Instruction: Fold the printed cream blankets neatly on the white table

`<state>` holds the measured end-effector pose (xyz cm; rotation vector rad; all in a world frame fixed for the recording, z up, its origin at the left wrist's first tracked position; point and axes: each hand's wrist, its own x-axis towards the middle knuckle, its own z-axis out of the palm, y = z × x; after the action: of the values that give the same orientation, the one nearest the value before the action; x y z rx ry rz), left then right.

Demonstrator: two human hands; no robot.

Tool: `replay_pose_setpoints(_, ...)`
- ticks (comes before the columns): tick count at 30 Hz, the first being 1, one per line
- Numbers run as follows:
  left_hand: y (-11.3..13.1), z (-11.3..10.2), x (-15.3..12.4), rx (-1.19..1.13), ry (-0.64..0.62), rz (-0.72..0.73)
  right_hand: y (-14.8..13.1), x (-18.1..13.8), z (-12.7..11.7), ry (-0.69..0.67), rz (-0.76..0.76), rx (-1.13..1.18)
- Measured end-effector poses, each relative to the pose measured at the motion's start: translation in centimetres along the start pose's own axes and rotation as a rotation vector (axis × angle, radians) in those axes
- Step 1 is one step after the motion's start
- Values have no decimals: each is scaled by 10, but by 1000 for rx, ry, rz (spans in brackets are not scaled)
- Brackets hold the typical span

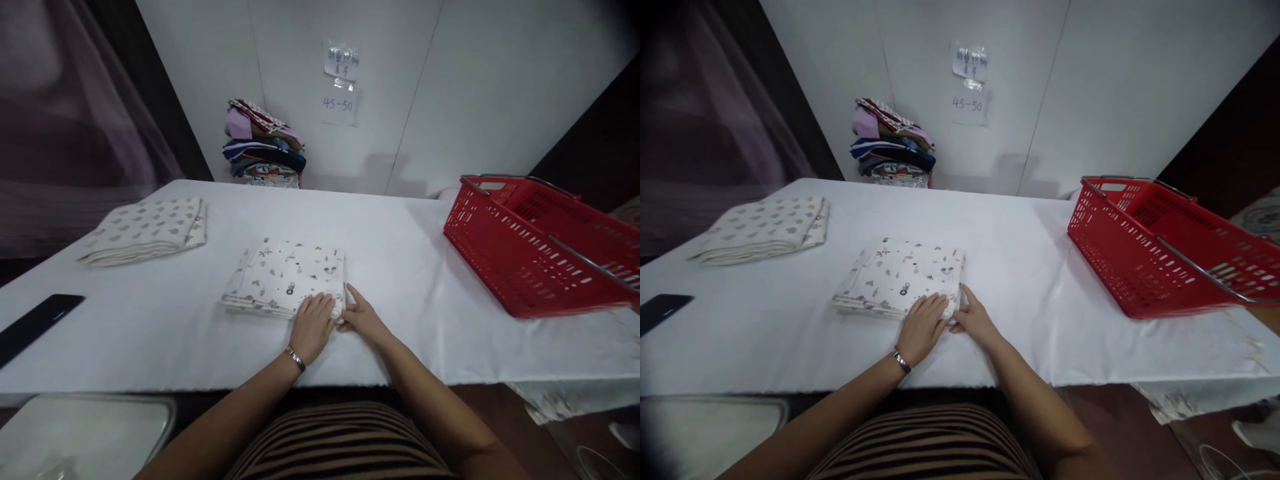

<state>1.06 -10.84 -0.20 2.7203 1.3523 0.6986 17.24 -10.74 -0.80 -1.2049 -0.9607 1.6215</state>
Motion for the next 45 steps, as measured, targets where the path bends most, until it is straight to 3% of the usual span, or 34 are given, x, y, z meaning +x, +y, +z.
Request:
replay_pose_setpoints(7, -3, -6, -3, 16, -7, 21, -5, 0, 0, -29, -2, -13)
replay_pose_setpoints(12, -8, -5, 5, -18, 15, -12, -17, -6, 0, -62, -91, -185)
replay_pose_setpoints(16, -10, -5, 7, -56, 50, -36, -23, 4, -13, -101, -165, -345)
replay_pose_setpoints(18, -11, -5, 7, -82, 84, -54, -25, 21, -25, -17, -230, -465)
replay_pose_setpoints(22, -13, -5, 6, -109, 118, -86, -36, 71, -45, 280, -321, -765)
replay_pose_setpoints(25, -13, -5, 6, -106, 107, -81, -47, 104, -47, 375, -317, -921)
replay_pose_setpoints(31, -13, -3, 6, -88, 79, -52, -61, 136, -37, 208, -405, -1046)
replay_pose_setpoints(45, -14, 0, 3, -90, 59, -31, -67, 163, -48, 83, -397, -1044)
